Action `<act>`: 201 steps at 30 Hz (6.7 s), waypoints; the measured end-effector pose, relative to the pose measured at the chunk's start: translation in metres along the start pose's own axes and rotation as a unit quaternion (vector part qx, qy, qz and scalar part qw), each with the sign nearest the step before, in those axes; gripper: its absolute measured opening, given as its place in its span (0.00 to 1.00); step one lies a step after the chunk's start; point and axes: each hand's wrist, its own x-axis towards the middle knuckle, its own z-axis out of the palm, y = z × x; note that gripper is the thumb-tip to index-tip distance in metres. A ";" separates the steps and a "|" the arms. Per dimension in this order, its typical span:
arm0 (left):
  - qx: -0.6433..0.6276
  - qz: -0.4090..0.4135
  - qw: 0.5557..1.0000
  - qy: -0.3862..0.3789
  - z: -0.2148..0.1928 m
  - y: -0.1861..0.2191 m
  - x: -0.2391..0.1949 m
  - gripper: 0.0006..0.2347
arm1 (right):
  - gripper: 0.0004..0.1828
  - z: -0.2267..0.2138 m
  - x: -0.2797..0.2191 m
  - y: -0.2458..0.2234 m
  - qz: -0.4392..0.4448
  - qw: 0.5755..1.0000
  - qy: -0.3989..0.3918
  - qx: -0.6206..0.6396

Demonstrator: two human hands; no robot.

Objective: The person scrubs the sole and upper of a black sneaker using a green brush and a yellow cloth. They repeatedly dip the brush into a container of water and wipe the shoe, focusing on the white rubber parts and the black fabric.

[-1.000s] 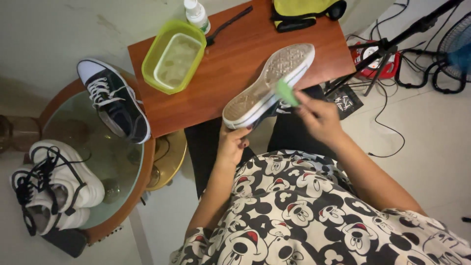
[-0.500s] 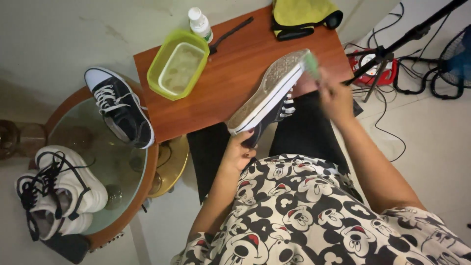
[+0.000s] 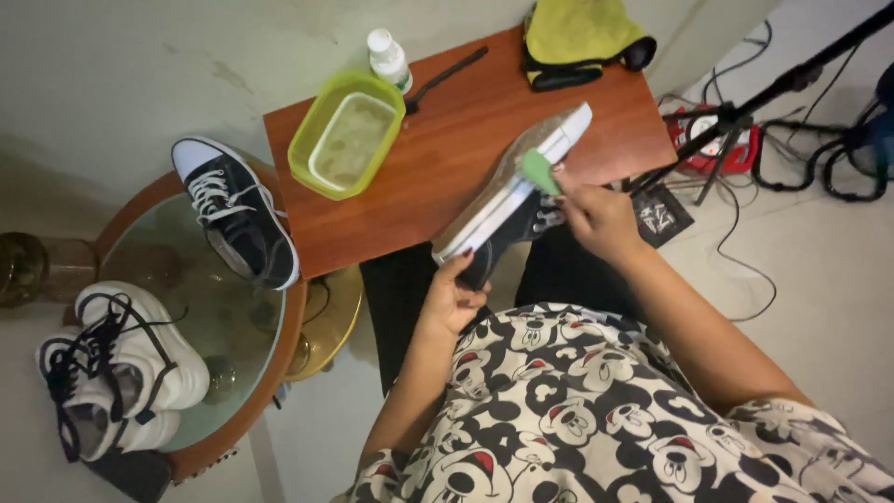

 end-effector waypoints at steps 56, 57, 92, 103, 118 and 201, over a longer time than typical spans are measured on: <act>-0.105 -0.010 0.994 -0.017 -0.005 -0.018 0.037 0.19 | 0.21 -0.023 0.016 -0.039 -0.006 0.983 0.070 0.169; -0.099 -0.016 0.995 -0.011 0.000 -0.014 0.031 0.19 | 0.19 -0.021 0.019 -0.048 -0.012 0.984 0.049 0.173; 0.627 0.696 0.337 0.093 0.002 -0.018 0.035 0.21 | 0.19 0.006 0.023 -0.030 -0.010 0.983 0.058 0.172; 0.623 0.702 0.346 0.023 0.010 -0.002 0.030 0.21 | 0.22 0.007 0.030 -0.027 0.027 0.988 0.000 0.151; 0.599 0.702 0.384 0.045 0.009 -0.003 0.037 0.22 | 0.23 0.008 0.015 -0.021 0.098 0.978 0.031 0.183; 0.586 0.777 0.227 0.032 -0.009 -0.013 0.083 0.17 | 0.21 0.005 0.095 0.080 0.174 0.955 0.242 0.003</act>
